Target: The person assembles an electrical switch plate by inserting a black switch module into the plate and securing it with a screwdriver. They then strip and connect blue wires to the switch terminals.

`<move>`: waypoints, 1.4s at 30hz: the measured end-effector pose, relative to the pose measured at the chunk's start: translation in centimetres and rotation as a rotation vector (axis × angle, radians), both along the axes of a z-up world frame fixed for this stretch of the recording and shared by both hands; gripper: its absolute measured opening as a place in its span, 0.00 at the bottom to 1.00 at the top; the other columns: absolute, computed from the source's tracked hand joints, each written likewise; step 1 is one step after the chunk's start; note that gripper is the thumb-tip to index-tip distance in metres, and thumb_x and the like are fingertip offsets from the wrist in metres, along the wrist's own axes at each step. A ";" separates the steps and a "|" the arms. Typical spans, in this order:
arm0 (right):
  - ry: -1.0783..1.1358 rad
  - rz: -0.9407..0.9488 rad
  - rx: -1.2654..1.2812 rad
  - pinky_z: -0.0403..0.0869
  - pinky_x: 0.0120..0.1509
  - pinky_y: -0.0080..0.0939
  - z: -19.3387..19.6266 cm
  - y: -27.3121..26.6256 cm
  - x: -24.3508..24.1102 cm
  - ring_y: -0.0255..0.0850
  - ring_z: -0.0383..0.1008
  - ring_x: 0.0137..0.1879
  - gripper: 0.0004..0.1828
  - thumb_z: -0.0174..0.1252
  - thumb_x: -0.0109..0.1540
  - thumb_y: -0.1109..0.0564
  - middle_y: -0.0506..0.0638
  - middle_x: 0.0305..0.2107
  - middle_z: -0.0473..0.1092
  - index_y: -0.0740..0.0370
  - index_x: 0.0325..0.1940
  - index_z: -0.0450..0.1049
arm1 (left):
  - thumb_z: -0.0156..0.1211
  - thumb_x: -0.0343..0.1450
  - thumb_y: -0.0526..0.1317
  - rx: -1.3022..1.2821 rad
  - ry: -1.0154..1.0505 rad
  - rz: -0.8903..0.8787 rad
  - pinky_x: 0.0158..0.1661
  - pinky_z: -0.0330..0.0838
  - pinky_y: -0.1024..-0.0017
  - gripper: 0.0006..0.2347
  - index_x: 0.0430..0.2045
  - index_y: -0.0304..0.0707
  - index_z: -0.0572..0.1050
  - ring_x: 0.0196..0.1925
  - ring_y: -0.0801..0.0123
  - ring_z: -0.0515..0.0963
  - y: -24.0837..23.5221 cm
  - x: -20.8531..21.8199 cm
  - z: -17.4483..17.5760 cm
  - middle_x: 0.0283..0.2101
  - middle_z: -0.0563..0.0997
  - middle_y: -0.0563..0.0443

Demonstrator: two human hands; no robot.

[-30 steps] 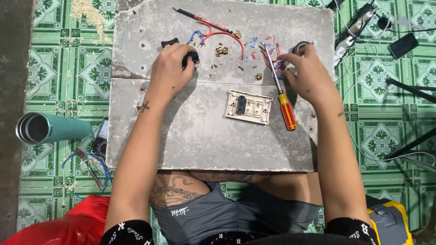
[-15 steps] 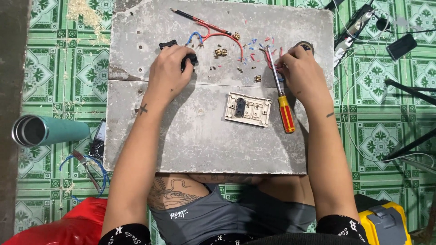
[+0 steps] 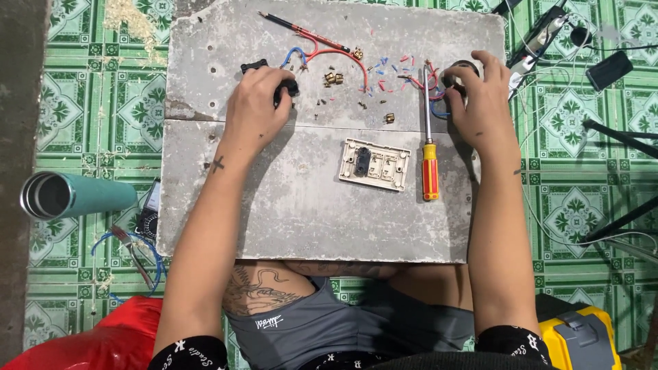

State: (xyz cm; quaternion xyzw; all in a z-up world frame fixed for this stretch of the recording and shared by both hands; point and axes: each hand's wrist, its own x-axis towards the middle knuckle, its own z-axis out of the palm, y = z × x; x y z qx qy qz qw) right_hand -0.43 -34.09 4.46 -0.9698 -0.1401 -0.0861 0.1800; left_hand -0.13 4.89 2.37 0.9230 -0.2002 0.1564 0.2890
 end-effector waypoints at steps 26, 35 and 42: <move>-0.061 0.343 0.039 0.69 0.58 0.63 0.4 12.4 6.1 0.64 0.68 0.55 0.18 0.57 0.66 0.66 0.65 0.54 0.69 0.68 0.61 0.74 | 0.56 0.73 0.35 -0.045 0.020 0.259 0.50 0.59 0.62 0.11 0.49 0.46 0.78 0.52 0.60 0.70 2.3 2.7 -2.6 0.47 0.78 0.56; 0.171 0.063 0.341 0.79 0.53 0.46 -1.3 11.2 9.4 0.46 0.80 0.44 0.07 0.58 0.67 0.65 0.55 0.42 0.80 0.65 0.44 0.82 | 0.55 0.74 0.38 -0.120 0.019 0.282 0.48 0.61 0.60 0.12 0.52 0.46 0.76 0.50 0.60 0.73 2.5 2.8 -2.3 0.49 0.81 0.55; 0.119 0.132 0.225 0.72 0.57 0.53 -1.4 9.8 8.7 0.56 0.74 0.50 0.13 0.51 0.71 0.65 0.60 0.44 0.74 0.64 0.52 0.82 | 0.52 0.75 0.38 -0.134 0.028 0.276 0.48 0.60 0.59 0.13 0.53 0.45 0.74 0.50 0.58 0.72 2.4 2.8 -2.1 0.49 0.80 0.54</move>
